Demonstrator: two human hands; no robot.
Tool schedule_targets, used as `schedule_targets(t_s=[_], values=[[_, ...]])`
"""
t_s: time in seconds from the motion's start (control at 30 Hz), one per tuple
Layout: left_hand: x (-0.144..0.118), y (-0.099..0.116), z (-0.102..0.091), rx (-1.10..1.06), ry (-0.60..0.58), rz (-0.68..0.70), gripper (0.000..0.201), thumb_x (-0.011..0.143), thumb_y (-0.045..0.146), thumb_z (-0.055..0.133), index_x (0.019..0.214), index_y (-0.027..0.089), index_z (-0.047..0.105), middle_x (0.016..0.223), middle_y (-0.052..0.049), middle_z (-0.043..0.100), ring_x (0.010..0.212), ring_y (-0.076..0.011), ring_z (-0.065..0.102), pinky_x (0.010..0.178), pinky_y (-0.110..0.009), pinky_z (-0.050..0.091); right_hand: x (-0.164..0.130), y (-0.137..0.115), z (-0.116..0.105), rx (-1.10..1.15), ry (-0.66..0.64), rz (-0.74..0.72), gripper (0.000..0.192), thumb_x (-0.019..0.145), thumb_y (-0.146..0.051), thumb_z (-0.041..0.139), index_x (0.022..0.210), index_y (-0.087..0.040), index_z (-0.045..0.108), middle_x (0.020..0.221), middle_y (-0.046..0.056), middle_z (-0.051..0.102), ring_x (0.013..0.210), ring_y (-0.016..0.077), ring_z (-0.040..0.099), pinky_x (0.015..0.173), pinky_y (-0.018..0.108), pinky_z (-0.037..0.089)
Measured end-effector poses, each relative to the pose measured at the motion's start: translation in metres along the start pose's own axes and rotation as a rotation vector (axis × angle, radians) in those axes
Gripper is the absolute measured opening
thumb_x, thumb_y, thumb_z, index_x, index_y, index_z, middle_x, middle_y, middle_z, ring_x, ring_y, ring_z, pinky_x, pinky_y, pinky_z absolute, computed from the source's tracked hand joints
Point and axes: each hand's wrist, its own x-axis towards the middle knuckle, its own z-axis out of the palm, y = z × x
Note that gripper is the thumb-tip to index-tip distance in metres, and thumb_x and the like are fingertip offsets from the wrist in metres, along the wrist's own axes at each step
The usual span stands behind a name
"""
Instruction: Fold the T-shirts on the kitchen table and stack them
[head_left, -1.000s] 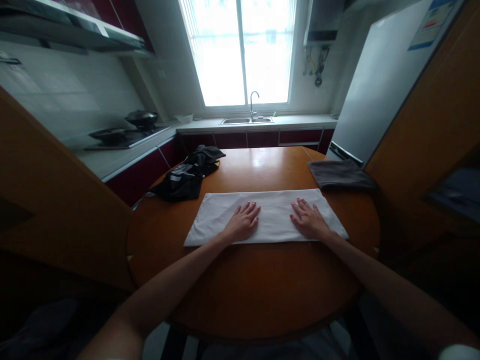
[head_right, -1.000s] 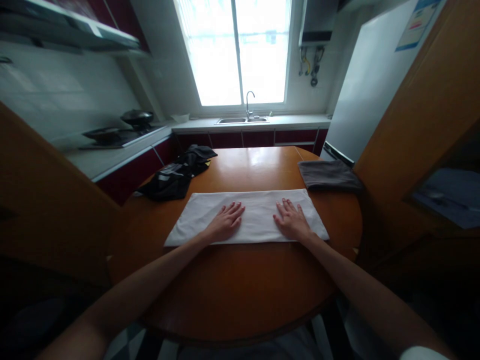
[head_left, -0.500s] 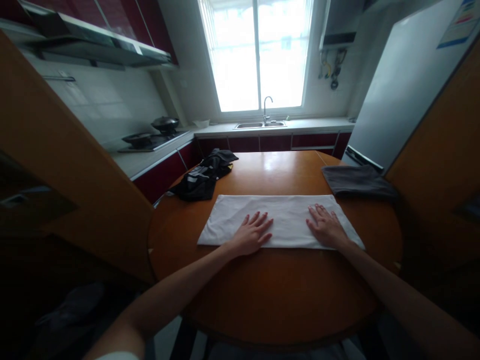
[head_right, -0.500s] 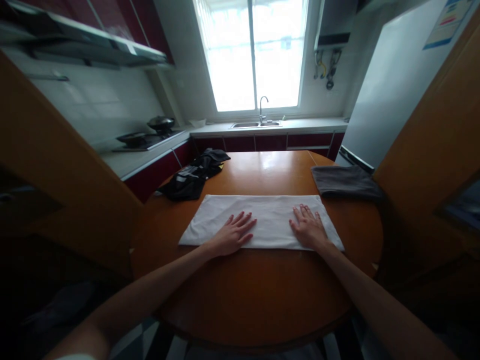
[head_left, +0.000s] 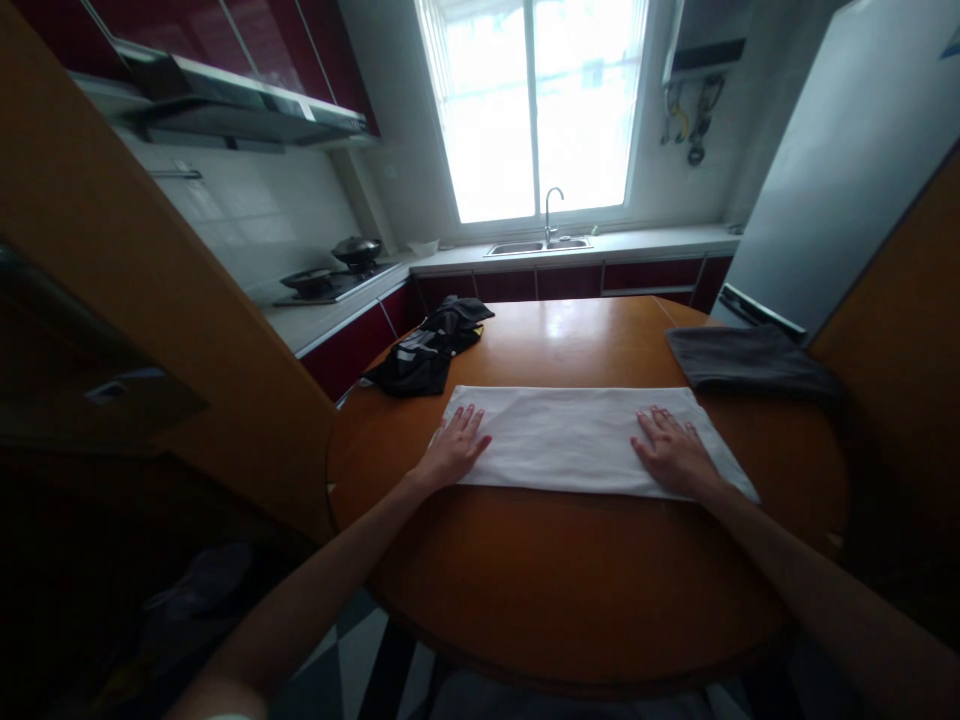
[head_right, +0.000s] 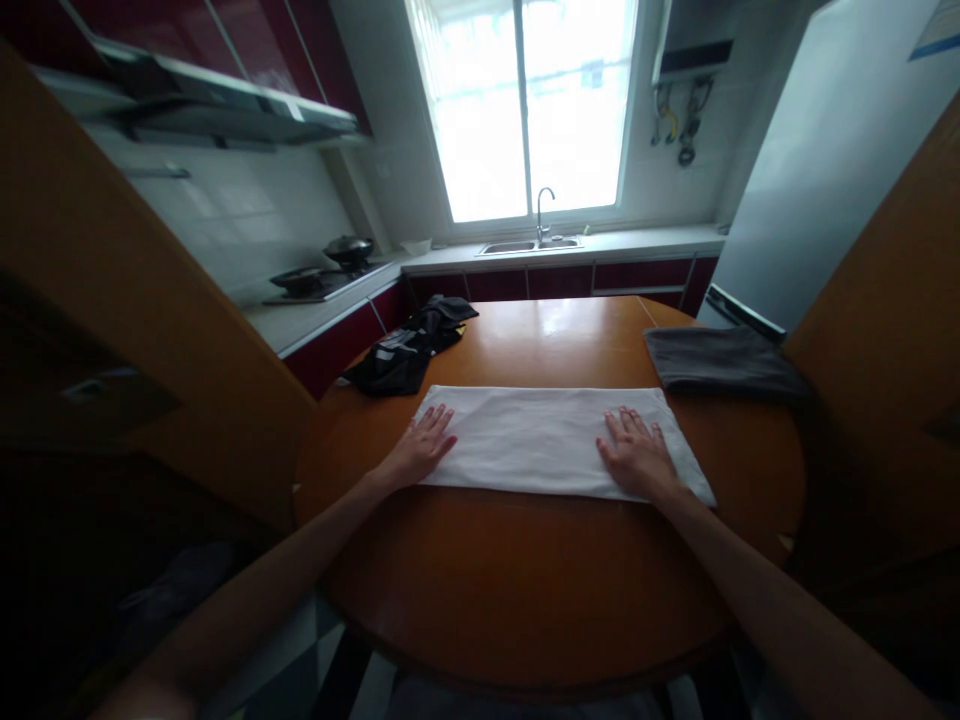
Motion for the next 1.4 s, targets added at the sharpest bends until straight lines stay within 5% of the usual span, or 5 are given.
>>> schedule_targets(t_s=[0.17,0.4,0.87,1.2,1.4], values=[[0.048,0.058,-0.005,-0.068,0.054,0.115,0.061,0.104,0.045,0.035,0.156,0.014,0.033,0.165,-0.015,0.025,0.154,-0.0311,0.018,0.121,-0.057,0.021,-0.002,-0.004,-0.007,0.022,-0.009,0.018,0.061,0.101,-0.044,0.033,0.155,-0.016,0.039,0.164,0.014,0.031,0.151,0.0280,0.026,0.121,0.055,0.020],[0.099,0.128,0.024,-0.111,0.030,0.209,0.059,0.104,0.044,0.035,0.155,0.016,0.036,0.164,-0.014,0.028,0.153,-0.0311,0.021,0.121,-0.058,0.020,-0.003,-0.008,-0.013,0.041,-0.028,0.030,0.059,0.101,-0.043,0.037,0.154,-0.017,0.041,0.164,0.014,0.031,0.152,0.0273,0.026,0.122,0.054,0.019],[0.101,0.127,0.036,-0.059,0.050,0.238,0.061,0.104,0.050,0.030,0.153,0.015,0.039,0.164,-0.014,0.028,0.153,-0.0326,0.022,0.122,-0.057,0.017,0.004,0.005,-0.008,0.130,-0.003,0.054,0.056,0.102,-0.038,0.036,0.152,-0.013,0.043,0.163,0.015,0.033,0.151,0.0256,0.027,0.122,0.049,0.020],[0.100,0.128,0.033,-0.035,0.039,0.238,0.061,0.104,0.049,0.028,0.153,0.015,0.041,0.164,-0.014,0.030,0.152,-0.0328,0.023,0.122,-0.056,0.019,0.003,0.017,-0.005,0.033,0.056,0.277,0.060,0.103,-0.042,0.034,0.152,-0.008,0.042,0.162,0.019,0.032,0.151,0.0302,0.025,0.121,0.056,0.016],[0.101,0.127,0.033,-0.026,0.027,0.235,0.060,0.104,0.048,0.029,0.153,0.015,0.039,0.164,-0.014,0.028,0.153,-0.0324,0.022,0.121,-0.056,0.020,0.009,0.036,-0.011,0.159,0.139,0.398,0.057,0.100,-0.036,0.039,0.148,-0.007,0.046,0.156,0.020,0.043,0.145,0.0281,0.038,0.117,0.041,0.032]])
